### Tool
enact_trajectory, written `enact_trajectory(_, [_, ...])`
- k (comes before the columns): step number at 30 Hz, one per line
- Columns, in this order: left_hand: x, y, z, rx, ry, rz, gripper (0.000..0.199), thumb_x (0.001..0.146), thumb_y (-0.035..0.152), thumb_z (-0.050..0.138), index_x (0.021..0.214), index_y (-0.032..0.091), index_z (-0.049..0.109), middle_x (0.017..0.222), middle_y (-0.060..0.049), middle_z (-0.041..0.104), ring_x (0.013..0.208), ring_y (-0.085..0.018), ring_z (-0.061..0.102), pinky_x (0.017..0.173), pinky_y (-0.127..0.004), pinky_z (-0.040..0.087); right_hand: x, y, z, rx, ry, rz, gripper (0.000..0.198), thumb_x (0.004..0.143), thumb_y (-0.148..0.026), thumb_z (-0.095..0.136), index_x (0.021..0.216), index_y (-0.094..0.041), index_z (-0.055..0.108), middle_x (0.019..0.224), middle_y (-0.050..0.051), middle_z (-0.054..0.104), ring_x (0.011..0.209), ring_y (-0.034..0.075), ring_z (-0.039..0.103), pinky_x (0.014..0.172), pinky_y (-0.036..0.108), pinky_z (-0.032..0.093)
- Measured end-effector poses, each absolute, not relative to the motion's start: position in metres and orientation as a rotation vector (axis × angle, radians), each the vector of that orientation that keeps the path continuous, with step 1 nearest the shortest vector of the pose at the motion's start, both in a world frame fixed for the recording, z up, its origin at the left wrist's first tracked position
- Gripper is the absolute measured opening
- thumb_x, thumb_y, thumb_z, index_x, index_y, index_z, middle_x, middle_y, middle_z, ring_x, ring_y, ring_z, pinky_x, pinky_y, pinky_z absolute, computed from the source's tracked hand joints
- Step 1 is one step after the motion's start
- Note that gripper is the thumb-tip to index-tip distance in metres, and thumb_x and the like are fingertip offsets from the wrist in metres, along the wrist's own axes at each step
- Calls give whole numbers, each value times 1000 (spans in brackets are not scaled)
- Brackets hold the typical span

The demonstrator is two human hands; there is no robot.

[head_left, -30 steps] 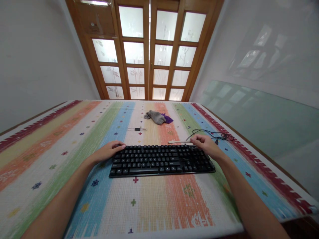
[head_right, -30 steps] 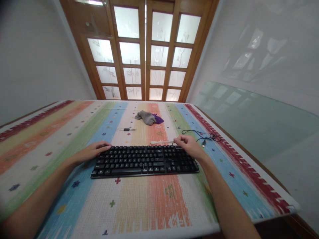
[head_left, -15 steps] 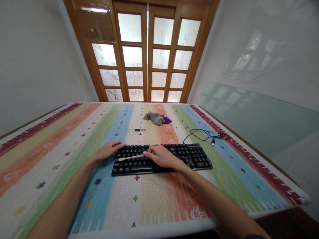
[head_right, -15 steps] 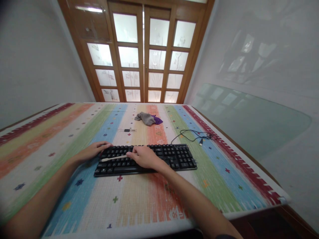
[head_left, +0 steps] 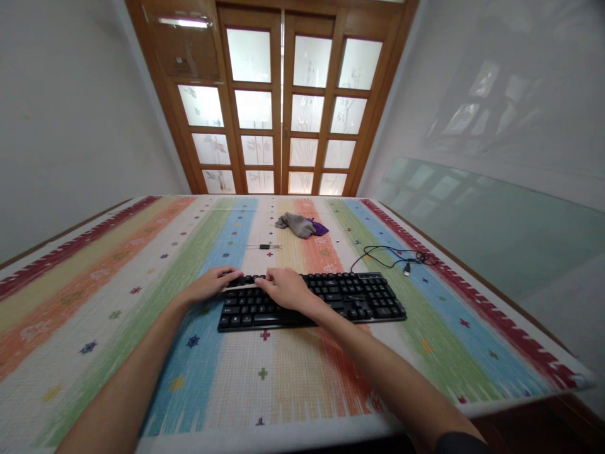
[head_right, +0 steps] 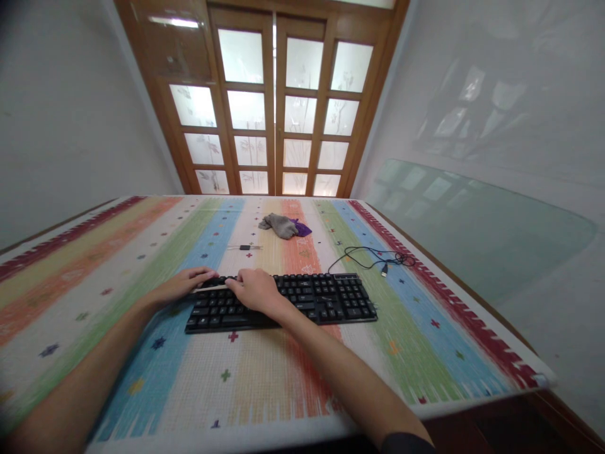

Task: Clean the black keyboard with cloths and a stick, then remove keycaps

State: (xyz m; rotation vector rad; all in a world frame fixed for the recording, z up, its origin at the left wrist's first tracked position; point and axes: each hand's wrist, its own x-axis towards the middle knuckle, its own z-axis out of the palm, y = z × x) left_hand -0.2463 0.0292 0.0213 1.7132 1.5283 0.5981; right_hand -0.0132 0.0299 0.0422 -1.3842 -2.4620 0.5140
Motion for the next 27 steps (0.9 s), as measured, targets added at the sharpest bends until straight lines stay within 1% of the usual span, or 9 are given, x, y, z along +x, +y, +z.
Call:
enact_trajectory(2, [-246, 29, 21, 1691, 1534, 591, 57, 76, 69, 51, 93, 18, 70, 80, -3, 68, 76, -21, 59, 69, -29, 44, -17, 28, 43, -1413, -2466, 498, 39, 97, -48, 48, 94, -17, 71, 91, 10, 75, 83, 21, 65, 63, 27, 35])
enact_trajectory(4, [-245, 29, 21, 1687, 1531, 602, 57, 75, 69, 52, 92, 18, 70, 79, -3, 67, 75, -22, 59, 68, -30, 44, -17, 28, 44, -1434, -2478, 492, 41, 97, -49, 47, 91, -17, 72, 91, 11, 75, 83, 21, 65, 63, 27, 35])
enact_trajectory(7, [-245, 29, 22, 1703, 1519, 622, 56, 74, 69, 54, 91, 19, 71, 85, -4, 70, 83, -24, 61, 74, -32, 46, -14, 30, 44, -1475, -2478, 506, 43, 96, -50, 47, 86, -17, 73, 88, 10, 75, 80, 21, 66, 61, 27, 34])
enact_trajectory(10, [-245, 29, 23, 1724, 1506, 629, 56, 74, 69, 55, 91, 19, 71, 93, -5, 72, 93, -27, 62, 84, -34, 46, -9, 32, 43, -1494, -2468, 522, 43, 95, -50, 48, 83, -18, 74, 86, 9, 75, 79, 20, 65, 61, 27, 34])
enact_trajectory(12, [-245, 29, 24, 1727, 1502, 620, 56, 74, 69, 55, 93, 19, 71, 96, -6, 72, 96, -27, 62, 87, -34, 45, -6, 33, 43, -1501, -2464, 524, 43, 95, -50, 49, 82, -17, 74, 85, 9, 75, 78, 19, 64, 61, 26, 34])
enact_trajectory(16, [-244, 28, 26, 1707, 1504, 596, 57, 74, 67, 56, 98, 18, 70, 95, -6, 72, 91, -26, 63, 81, -33, 46, 1, 33, 44, -1524, -2456, 532, 42, 95, -51, 51, 81, -17, 74, 83, 8, 74, 75, 18, 62, 60, 26, 33])
enact_trajectory(19, [-243, 27, 26, 1689, 1495, 597, 58, 72, 66, 59, 100, 17, 69, 97, -6, 72, 90, -25, 63, 78, -33, 46, 7, 34, 45, -1534, -2460, 535, 44, 95, -50, 52, 75, -17, 72, 78, 7, 72, 70, 16, 60, 57, 26, 30])
enact_trajectory(23, [-244, 26, 26, 1674, 1485, 573, 60, 70, 66, 62, 103, 16, 67, 95, -7, 71, 84, -24, 62, 73, -33, 45, 15, 35, 47, -1550, -2456, 541, 44, 93, -49, 54, 70, -17, 70, 71, 5, 69, 64, 15, 56, 55, 26, 28])
enact_trajectory(27, [-246, 26, 24, 1676, 1447, 581, 60, 69, 65, 66, 104, 18, 67, 99, -7, 71, 89, -25, 63, 76, -33, 45, 23, 38, 47, -1555, -2439, 553, 43, 92, -50, 56, 66, -17, 68, 66, 4, 66, 61, 14, 53, 53, 26, 27])
